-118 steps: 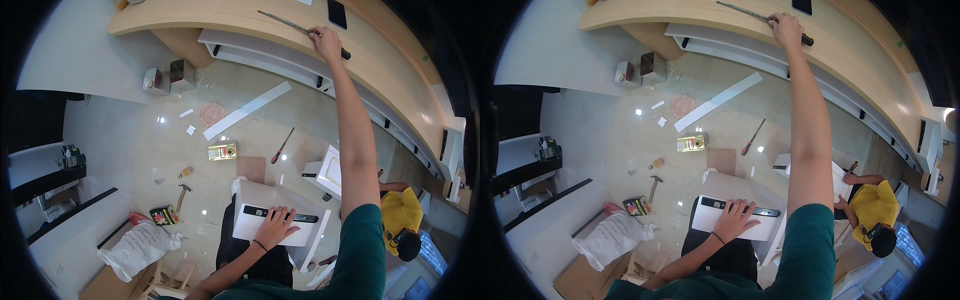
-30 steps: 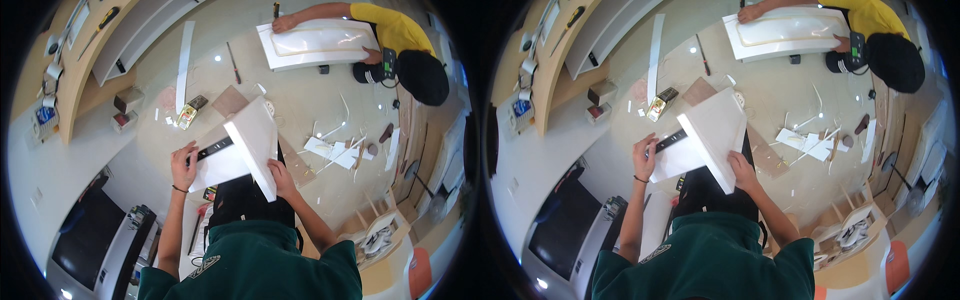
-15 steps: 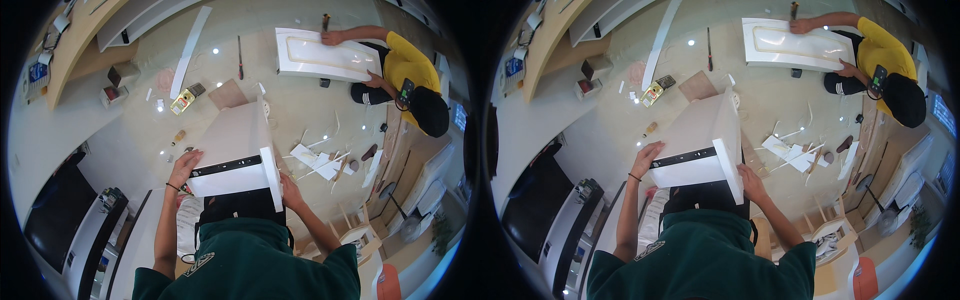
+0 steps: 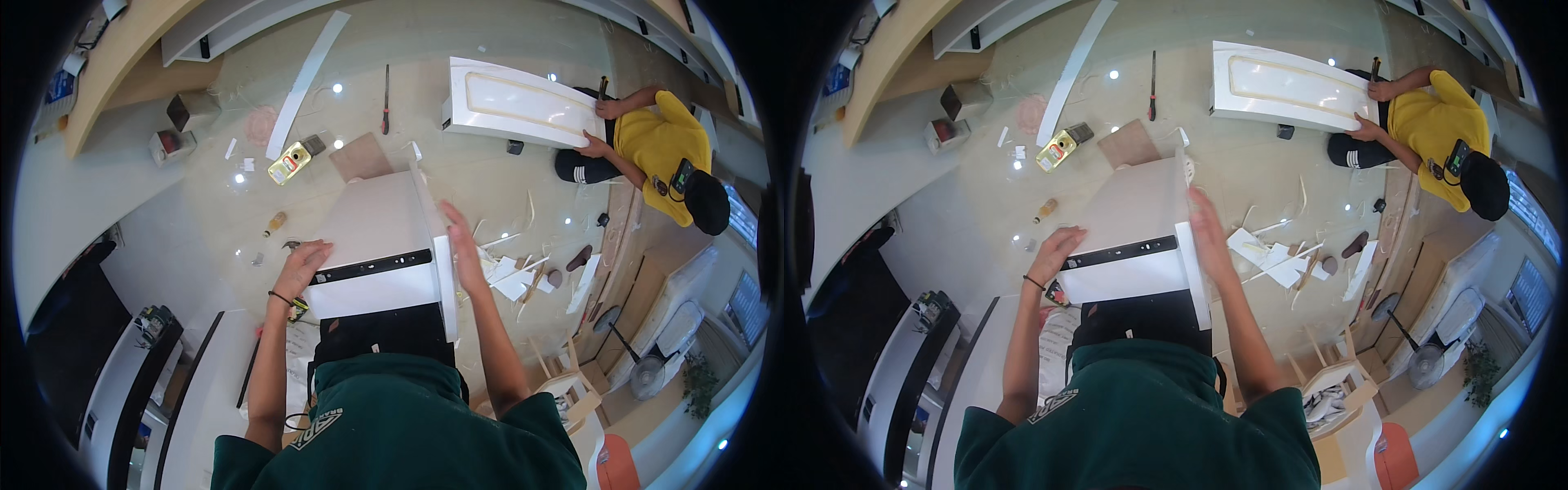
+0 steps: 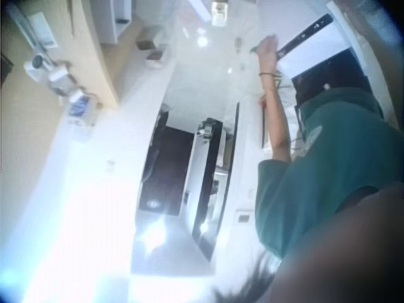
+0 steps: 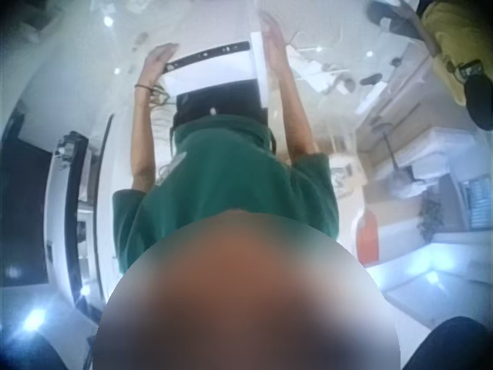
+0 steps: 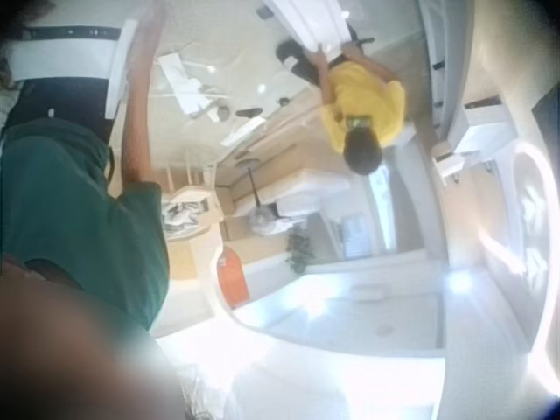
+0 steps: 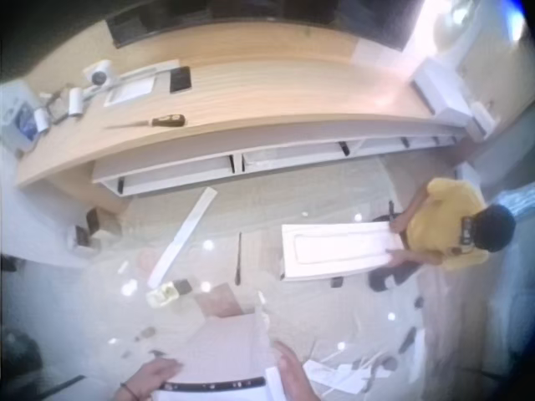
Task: The person uses a utility knife to trim the edge of a white drawer front, then lifts and places the drawer into a cabinet opening. A second person is visible working nearby on similar components.
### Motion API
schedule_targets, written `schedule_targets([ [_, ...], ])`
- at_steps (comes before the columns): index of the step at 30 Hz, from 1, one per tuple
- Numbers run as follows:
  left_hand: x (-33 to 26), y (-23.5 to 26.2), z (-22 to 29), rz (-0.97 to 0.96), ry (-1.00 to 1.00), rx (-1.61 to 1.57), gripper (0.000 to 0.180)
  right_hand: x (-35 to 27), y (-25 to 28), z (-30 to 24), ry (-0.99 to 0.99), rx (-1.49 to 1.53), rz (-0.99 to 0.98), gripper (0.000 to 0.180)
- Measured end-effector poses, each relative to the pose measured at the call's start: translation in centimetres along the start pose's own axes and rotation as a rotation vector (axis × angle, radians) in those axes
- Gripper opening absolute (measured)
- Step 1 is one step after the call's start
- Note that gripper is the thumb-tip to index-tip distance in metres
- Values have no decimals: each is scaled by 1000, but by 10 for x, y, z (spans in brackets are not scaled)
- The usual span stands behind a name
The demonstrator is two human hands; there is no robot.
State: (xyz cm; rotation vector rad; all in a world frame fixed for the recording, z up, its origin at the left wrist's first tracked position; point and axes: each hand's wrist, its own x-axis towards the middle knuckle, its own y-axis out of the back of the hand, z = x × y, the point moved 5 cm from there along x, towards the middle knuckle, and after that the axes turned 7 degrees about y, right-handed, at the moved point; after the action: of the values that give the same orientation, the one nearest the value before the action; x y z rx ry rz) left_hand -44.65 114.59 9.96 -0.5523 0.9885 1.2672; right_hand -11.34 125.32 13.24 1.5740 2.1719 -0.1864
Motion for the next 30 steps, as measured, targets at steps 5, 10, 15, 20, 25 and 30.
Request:
schedule_targets([
  [5, 2, 8, 0, 18, -2, -4, 37, -26, -14, -38, 88, 59, -16, 54],
  [10, 12, 12, 6, -2, 38, 0, 37, -105, 35, 37, -245, 138, 149, 54],
  [15, 34, 23, 20, -105, 109, 117, 39, -143, 14, 107, 18, -479, -209, 65],
  [20, 44, 41, 34, -95, 126, 214, 44, -126, -23, 162, -82, -276, 48, 62],
  [25, 60, 66, 15, -206, 189, -78, 56, -109, -19, 151, 88, -328, 133, 39],
  [30, 102, 54, -52, 44, 57, -243, 68, -97, -16, 134, 18, -290, 11, 28],
])
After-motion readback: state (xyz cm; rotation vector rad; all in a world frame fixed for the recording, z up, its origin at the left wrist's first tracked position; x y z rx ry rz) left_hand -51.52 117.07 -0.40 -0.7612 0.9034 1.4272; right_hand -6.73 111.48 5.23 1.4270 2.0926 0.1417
